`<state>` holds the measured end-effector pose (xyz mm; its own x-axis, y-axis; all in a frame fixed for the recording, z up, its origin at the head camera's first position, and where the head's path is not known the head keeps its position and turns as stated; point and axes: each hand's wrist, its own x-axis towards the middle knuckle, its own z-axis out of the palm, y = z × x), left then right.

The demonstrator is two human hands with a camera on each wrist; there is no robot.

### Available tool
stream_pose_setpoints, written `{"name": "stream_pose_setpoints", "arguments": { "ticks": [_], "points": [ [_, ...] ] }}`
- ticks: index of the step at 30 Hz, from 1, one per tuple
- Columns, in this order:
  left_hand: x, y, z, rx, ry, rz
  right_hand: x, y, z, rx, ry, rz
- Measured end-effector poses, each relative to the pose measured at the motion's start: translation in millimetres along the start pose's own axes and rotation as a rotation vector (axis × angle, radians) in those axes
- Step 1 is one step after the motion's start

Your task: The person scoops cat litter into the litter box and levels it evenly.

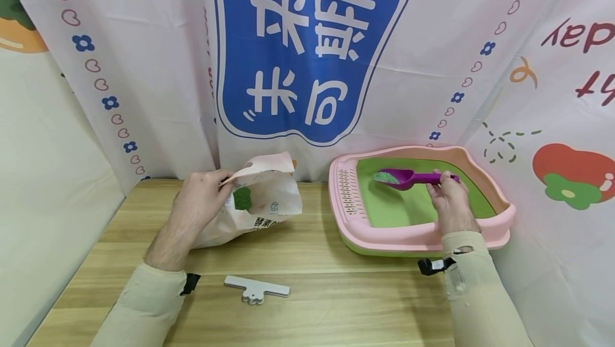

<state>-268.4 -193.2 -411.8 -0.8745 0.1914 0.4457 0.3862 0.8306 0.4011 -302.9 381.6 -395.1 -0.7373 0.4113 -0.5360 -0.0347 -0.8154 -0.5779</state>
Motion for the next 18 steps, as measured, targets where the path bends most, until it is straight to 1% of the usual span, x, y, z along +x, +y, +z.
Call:
{"name": "stream_pose_setpoints", "arguments": {
  "ticks": [7, 9, 13, 18],
  "points": [
    [0.3, 0.4, 0.4, -0.003, -0.001, -0.002, -3.3, 2.1, 2.5, -0.076, 0.004, -0.024],
    [0.4, 0.3, 0.4, -0.004, 0.0, -0.001, -3.8, 2.7, 2.5, -0.08, -0.008, -0.029],
    [0.1, 0.0, 0.7, -0.006, 0.003, 0.0, -3.8, 3.8, 2.1, -0.132, -0.033, -0.06],
    [-0.1, -0.6, 1.2, -0.004, 0.004, 0.002, -3.3, 2.9, 2.7, -0.121, -0.019, -0.074]
  ]
}}
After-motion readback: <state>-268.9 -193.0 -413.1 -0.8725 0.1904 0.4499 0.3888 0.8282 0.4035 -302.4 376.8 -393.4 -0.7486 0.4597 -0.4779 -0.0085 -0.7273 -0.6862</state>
